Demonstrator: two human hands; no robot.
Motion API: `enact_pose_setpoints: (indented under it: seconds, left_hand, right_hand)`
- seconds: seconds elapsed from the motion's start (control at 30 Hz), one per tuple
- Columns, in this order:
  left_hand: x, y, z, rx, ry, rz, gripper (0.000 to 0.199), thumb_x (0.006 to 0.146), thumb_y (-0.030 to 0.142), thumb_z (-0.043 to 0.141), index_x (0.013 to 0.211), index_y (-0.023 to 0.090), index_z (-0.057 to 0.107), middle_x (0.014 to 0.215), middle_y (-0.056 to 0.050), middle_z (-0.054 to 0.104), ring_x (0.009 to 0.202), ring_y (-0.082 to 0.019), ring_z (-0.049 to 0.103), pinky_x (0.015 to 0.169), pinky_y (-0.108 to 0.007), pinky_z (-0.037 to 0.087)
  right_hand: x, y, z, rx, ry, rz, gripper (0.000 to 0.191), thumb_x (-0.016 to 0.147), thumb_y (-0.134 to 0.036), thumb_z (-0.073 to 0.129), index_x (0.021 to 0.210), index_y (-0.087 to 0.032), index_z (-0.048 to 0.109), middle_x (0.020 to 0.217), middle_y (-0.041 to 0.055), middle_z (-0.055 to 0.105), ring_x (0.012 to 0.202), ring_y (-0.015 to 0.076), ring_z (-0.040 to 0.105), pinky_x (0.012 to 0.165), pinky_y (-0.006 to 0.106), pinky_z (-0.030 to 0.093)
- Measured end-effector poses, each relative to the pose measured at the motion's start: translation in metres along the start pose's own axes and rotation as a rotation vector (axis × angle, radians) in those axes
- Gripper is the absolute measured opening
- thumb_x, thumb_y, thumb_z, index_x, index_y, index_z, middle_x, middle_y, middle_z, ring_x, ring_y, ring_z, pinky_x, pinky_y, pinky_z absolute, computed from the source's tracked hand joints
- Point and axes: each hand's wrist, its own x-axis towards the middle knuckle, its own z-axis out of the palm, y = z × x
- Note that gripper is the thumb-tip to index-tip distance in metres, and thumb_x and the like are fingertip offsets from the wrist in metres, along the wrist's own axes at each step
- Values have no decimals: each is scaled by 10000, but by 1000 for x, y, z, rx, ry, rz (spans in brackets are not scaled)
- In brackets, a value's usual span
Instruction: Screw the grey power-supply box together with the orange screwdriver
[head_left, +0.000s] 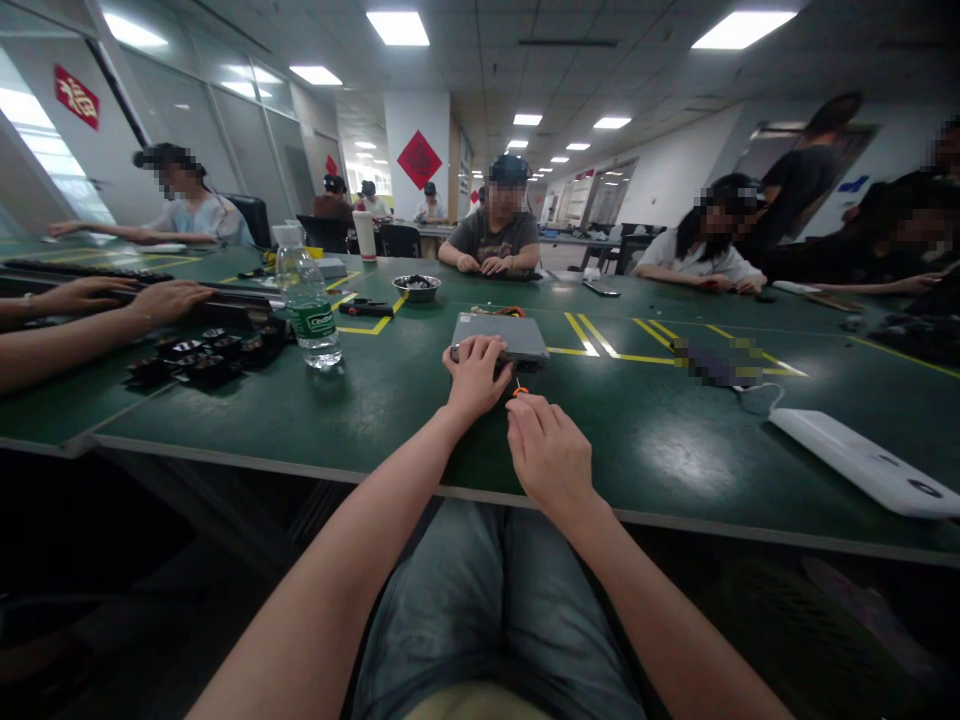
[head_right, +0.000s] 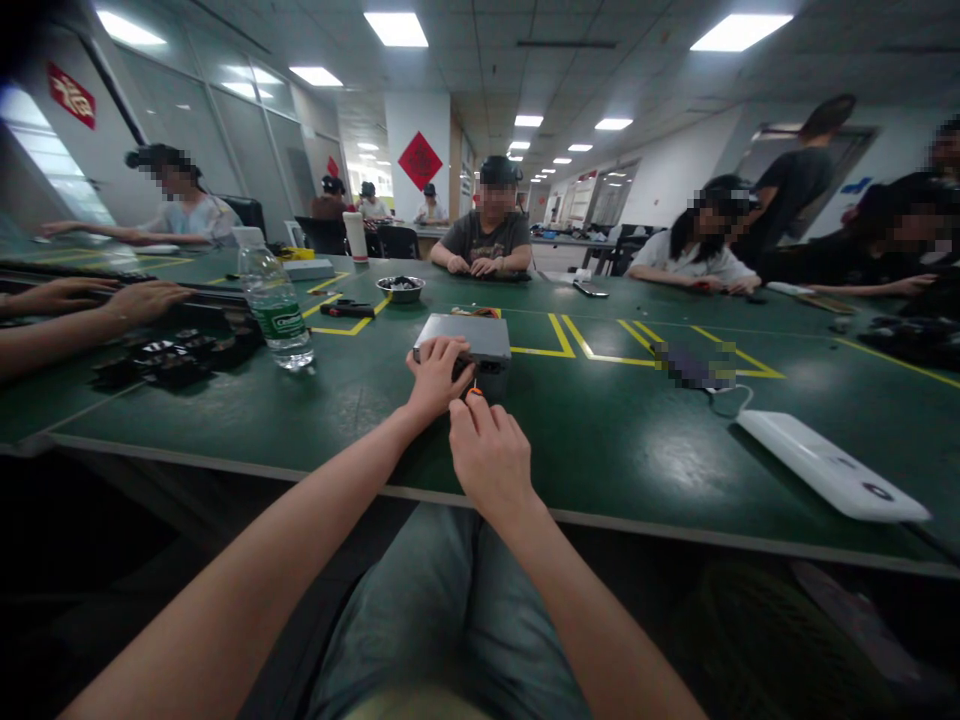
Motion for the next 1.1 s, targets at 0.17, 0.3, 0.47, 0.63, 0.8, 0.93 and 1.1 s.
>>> enact_pose_setpoints:
  seconds: [0.17, 0.3, 0.47, 0.63, 0.8, 0.93, 1.1]
  left_hand:
    - [-1, 0, -1, -9, 8, 5, 284, 841, 366, 465, 1113, 289, 489, 1273, -22, 493, 1199, -236, 353, 987, -502, 218]
    - [-1, 1, -2, -15, 28, 12, 263, 844, 363, 464, 1096, 289, 490, 1259, -13, 506, 1192, -226, 363, 989, -507, 218]
    - [-1, 2, -1, -9, 12, -1, 276, 841, 373, 468, 1105, 293, 490, 1266, -19, 500, 1195, -233, 362, 990, -505, 223]
    - [0, 0, 1, -7, 7, -7, 278, 835, 365, 478, 1104, 297, 491, 1275, -17, 494, 1202, -237, 354, 993, -510, 210]
    - [1, 0, 1, -13, -5, -9, 286, 834, 374, 476, 1108, 294, 490, 1272, -22, 495, 1205, -241, 351, 994, -509, 202]
    - [1, 0, 1, -17, 0, -14, 294, 833, 376, 471, 1115, 296, 489, 1259, -30, 502, 1203, -248, 350, 985, -514, 209]
    - [0, 0, 1, -19, 6, -9, 293, 831, 371, 476, 1113, 293, 489, 1264, -27, 499, 1200, -245, 348, 986, -510, 211]
  right_hand:
    - [0, 3, -8, 94, 42, 132, 246, 858, -172, 397, 1091, -148, 473, 1092, 162, 509, 994, 252, 520, 768, 387, 486]
    - [1, 12, -12, 133, 136, 147, 212, 871, -182, 396, 1072, -151, 459, 1007, 135, 558, 951, 236, 528, 794, 381, 473]
    - [6, 22, -9, 98, 153, 195, 188, 886, -275, 413, 1032, -185, 488, 968, 105, 590, 885, 229, 537, 775, 372, 450]
    - [8, 21, -3, 99, 191, 130, 158, 879, -211, 402, 1007, -193, 493, 937, 91, 595, 862, 220, 536, 777, 372, 445]
    - [5, 20, 1, 159, 203, 62, 146, 850, -160, 424, 983, -196, 472, 1000, 98, 583, 927, 225, 533, 810, 400, 455]
    - [4, 23, 2, 172, 232, 104, 56, 855, -238, 477, 903, -211, 485, 966, 84, 587, 905, 207, 544, 787, 368, 473]
    - [4, 23, 1, 146, 273, 158, 151, 874, -207, 433, 1023, -208, 460, 1075, 121, 488, 982, 202, 537, 776, 366, 499]
